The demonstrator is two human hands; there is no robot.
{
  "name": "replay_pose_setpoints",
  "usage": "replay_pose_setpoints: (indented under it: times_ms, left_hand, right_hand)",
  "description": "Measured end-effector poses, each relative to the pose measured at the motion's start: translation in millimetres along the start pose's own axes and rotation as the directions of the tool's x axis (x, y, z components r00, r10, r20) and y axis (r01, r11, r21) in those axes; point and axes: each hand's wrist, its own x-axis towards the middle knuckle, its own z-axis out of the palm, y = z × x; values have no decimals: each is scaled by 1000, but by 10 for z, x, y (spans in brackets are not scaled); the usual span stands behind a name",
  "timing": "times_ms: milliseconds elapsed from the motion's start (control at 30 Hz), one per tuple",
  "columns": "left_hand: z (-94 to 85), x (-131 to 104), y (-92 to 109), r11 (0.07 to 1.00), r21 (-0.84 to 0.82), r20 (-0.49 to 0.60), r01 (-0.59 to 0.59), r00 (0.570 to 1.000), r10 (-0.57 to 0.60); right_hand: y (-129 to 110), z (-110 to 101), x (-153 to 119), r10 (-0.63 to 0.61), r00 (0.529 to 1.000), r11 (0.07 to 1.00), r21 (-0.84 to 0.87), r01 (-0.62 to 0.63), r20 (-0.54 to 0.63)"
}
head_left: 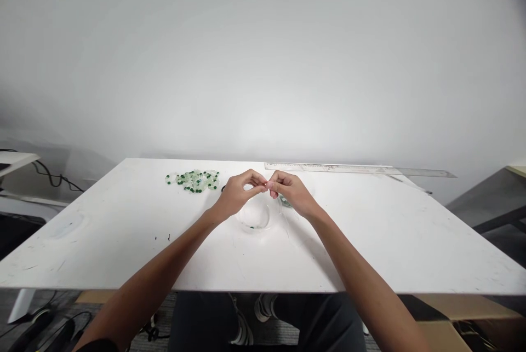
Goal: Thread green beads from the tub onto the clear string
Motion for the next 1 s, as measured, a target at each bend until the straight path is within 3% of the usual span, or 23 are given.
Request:
replay_pose_setpoints:
  times_ms: [100, 200, 300, 433, 567, 667, 1000]
  left_hand:
    - [-6, -3, 2, 996, 84, -21, -1, 1000, 2]
    - [-26, 14, -18, 980, 200, -94, -25, 995, 45]
    - [-55, 37, -61, 964, 264, -150, -33, 986, 75]
    - [-78, 53, -107, 958, 285, -173, -32, 981, 84]
    - [-75, 55, -118, 955, 294, -195, -26, 977, 87]
    - [-73, 57, -117, 955, 296, -198, -28, 976, 90]
    - [-82, 57, -103, 958, 284, -188, -38, 978, 94]
  right_hand:
    - [10, -15, 26, -26, 1000, 999, -38, 26, 2]
    - [52, -181, 57, -58, 997, 972, -230, 47, -42]
    - [168, -489, 57, -57, 989, 853, -521, -22, -135]
    - [359, -783, 43, 150, 983, 666, -725, -178, -103]
    - [422, -705, 130, 380, 922, 420, -875, -241, -72]
    - [417, -582, 232, 460, 883, 293, -924, -246, -89]
    - [479, -579, 305, 498, 860, 261, -926, -272, -112]
